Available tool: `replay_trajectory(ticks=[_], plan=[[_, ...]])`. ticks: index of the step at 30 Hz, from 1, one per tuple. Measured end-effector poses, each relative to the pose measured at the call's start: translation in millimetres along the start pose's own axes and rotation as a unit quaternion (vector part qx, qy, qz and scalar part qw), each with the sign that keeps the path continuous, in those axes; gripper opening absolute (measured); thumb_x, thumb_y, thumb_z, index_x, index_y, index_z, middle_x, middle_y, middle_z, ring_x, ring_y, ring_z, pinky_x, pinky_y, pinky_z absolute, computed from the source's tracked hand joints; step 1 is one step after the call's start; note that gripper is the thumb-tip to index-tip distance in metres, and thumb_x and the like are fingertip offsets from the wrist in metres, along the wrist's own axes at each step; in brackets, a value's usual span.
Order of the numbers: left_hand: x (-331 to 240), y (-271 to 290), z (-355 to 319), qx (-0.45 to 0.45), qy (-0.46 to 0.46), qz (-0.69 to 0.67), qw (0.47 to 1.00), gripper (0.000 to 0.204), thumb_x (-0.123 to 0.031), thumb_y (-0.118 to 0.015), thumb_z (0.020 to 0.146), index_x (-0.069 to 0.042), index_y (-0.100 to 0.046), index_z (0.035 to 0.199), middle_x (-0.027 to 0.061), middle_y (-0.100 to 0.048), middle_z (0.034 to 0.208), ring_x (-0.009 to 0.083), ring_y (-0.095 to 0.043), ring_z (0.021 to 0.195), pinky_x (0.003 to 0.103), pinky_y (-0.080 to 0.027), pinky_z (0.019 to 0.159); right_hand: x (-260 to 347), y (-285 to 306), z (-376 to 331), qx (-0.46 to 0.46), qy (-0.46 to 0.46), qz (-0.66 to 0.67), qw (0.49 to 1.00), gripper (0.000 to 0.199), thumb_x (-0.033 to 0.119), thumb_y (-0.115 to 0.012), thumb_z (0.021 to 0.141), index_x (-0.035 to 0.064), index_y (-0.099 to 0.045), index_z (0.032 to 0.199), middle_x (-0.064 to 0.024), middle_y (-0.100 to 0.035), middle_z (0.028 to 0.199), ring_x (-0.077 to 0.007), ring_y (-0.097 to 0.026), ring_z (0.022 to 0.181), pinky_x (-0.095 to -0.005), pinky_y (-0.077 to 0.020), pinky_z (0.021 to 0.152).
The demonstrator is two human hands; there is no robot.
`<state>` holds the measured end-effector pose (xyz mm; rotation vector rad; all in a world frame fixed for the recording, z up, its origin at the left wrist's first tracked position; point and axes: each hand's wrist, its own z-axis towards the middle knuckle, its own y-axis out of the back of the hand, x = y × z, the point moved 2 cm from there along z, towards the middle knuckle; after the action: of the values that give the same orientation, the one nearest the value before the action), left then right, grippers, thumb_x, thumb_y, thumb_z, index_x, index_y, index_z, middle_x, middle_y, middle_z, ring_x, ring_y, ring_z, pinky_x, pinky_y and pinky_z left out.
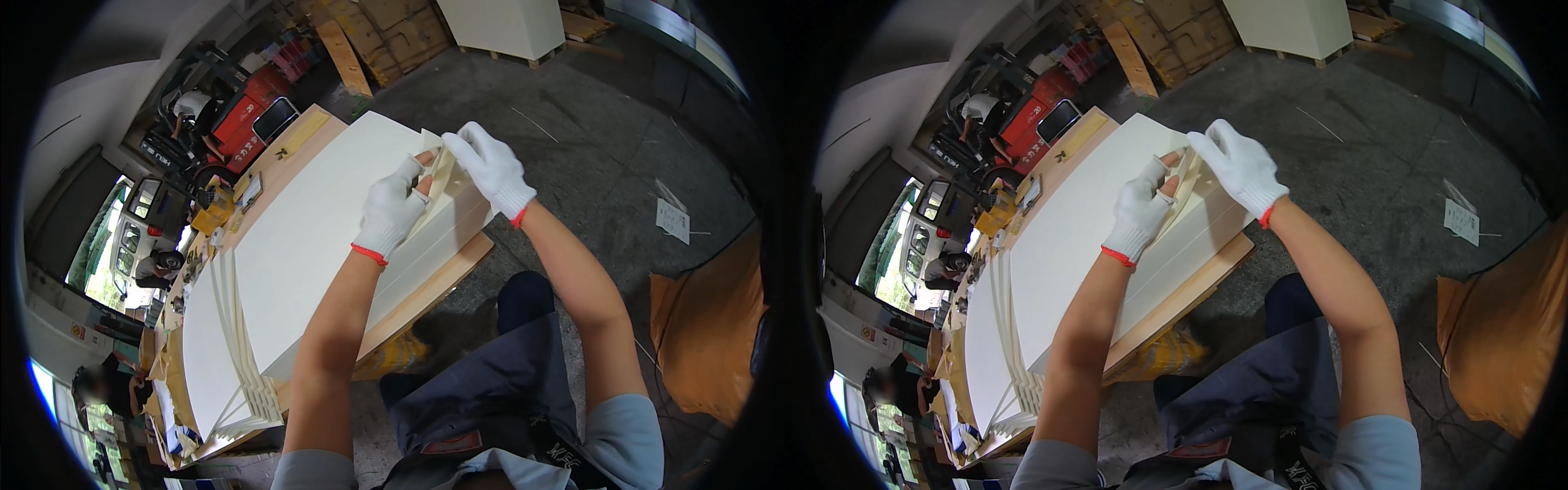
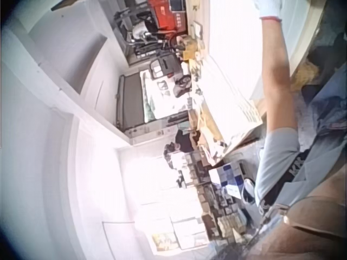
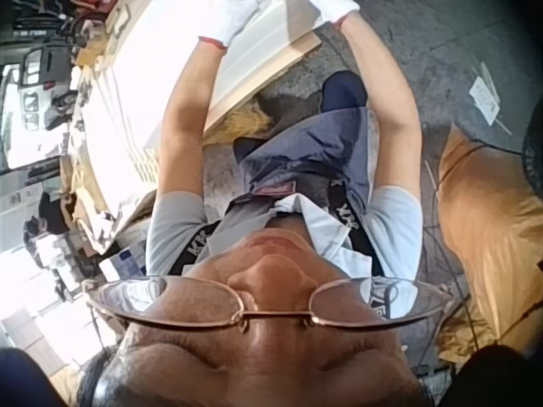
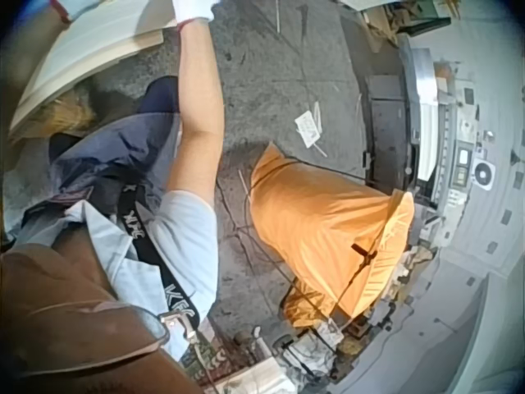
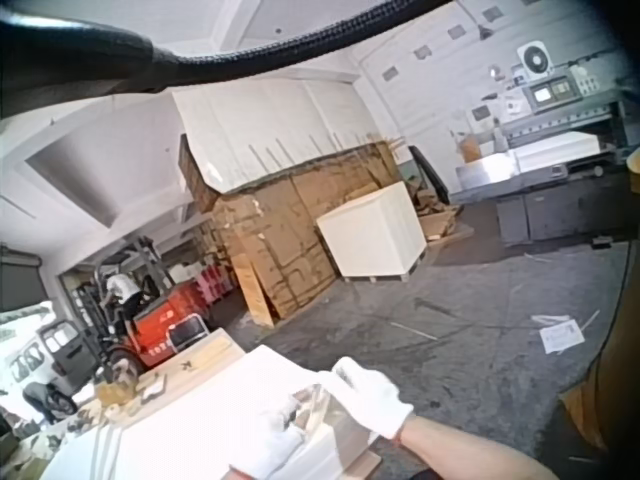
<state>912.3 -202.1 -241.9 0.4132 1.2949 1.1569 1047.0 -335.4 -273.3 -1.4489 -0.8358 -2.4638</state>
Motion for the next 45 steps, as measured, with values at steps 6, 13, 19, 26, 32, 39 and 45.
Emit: replay_trajectory(ticks=[6, 13, 19, 26, 32, 39, 45], plan=[[10, -8, 1, -0.059, -0.045, -0.019, 0.997, 0.032, -0.024, -0.05, 0.102, -0.02, -0.063, 0.132, 0.0186, -0.07, 0.101, 0.0299, -0.068, 0.091, 0.036, -0.051, 0.085, -18, 26, -2, 0.116, 0.116, -0.309, 0.937, 0.044, 0.054, -0.05, 0.098, 0.0104, -0.059, 0.095, -0.012, -0.067, 0.084, -0.0321, -0.066, 0.08, -0.0443, -0.0494, 0.069], [-10, 2, -1, 0.032, 0.024, -0.019, 0.999, 0.031, -0.022, -0.05, 0.101, -0.017, -0.065, 0.127, 0.0126, -0.068, 0.092, 0.0223, -0.065, 0.083, 0.032, -0.05, 0.08, -11, 13, 19, 0.073, 0.15, -0.104, 0.981, 0.042, 0.05, -0.049, 0.1, 0.0097, -0.059, 0.092, -0.011, -0.064, 0.081, -0.0324, -0.063, 0.076, -0.0422, -0.0474, 0.069], [-3, 0, 0, 0.009, -0.014, 0.025, 1.0, 0.034, -0.028, -0.061, 0.097, -0.015, -0.064, 0.129, 0.0145, -0.069, 0.09, 0.0191, -0.067, 0.081, 0.032, -0.051, 0.077, 0, -1, 10, 0.043, -0.014, 0.074, 0.996, 0.05, 0.056, -0.048, 0.099, 0.0075, -0.056, 0.088, -0.0098, -0.059, 0.073, -0.0232, -0.058, 0.068, -0.0382, -0.045, 0.071], [0, -6, 1, 0.021, 0.023, 0.009, 0.999, 0.048, -0.029, -0.077, 0.089, -0.013, -0.061, 0.132, 0.0132, -0.071, 0.097, 0.0174, -0.067, 0.078, 0.031, -0.052, 0.075, -8, -8, 7, 0.012, -0.02, 0.097, 0.995, 0.049, 0.054, -0.046, 0.1, 0.0076, -0.055, 0.086, -0.0108, -0.059, 0.072, -0.0236, -0.059, 0.069, -0.0385, -0.0451, 0.071], [2, -5, 2, 0.023, 0.015, 0.002, 1.0, 0.047, -0.027, -0.076, 0.09, -0.013, -0.061, 0.132, 0.0135, -0.071, 0.102, 0.0158, -0.066, 0.076, 0.029, -0.052, 0.073, -13, -9, 6, 0.006, -0.003, 0.101, 0.995, 0.05, 0.054, -0.046, 0.101, 0.0065, -0.055, 0.087, -0.0115, -0.059, 0.073, -0.0247, -0.06, 0.07, -0.0388, -0.0453, 0.071], [2, -5, 2, 0.024, 0.019, 0.0, 1.0, 0.046, -0.025, -0.074, 0.091, -0.014, -0.061, 0.133, 0.0144, -0.071, 0.106, 0.0162, -0.067, 0.078, 0.03, -0.053, 0.075, -10, -6, 5, 0.02, -0.008, 0.1, 0.995, 0.049, 0.053, -0.046, 0.101, 0.0061, -0.057, 0.089, -0.0138, -0.061, 0.077, -0.0289, -0.061, 0.073, -0.0398, -0.0456, 0.071], [-23, 3, -11, 0.058, -0.031, 0.059, 0.996, 0.05, -0.02, -0.07, 0.088, -0.019, -0.059, 0.137, 0.0187, -0.071, 0.108, 0.0281, -0.072, 0.092, 0.037, -0.055, 0.083, -12, 21, -1, -0.06, 0.121, -0.046, 0.99, 0.05, 0.053, -0.046, 0.1, 0.0056, -0.06, 0.094, -0.0197, -0.063, 0.083, -0.0396, -0.063, 0.084, -0.0459, -0.0465, 0.074]])
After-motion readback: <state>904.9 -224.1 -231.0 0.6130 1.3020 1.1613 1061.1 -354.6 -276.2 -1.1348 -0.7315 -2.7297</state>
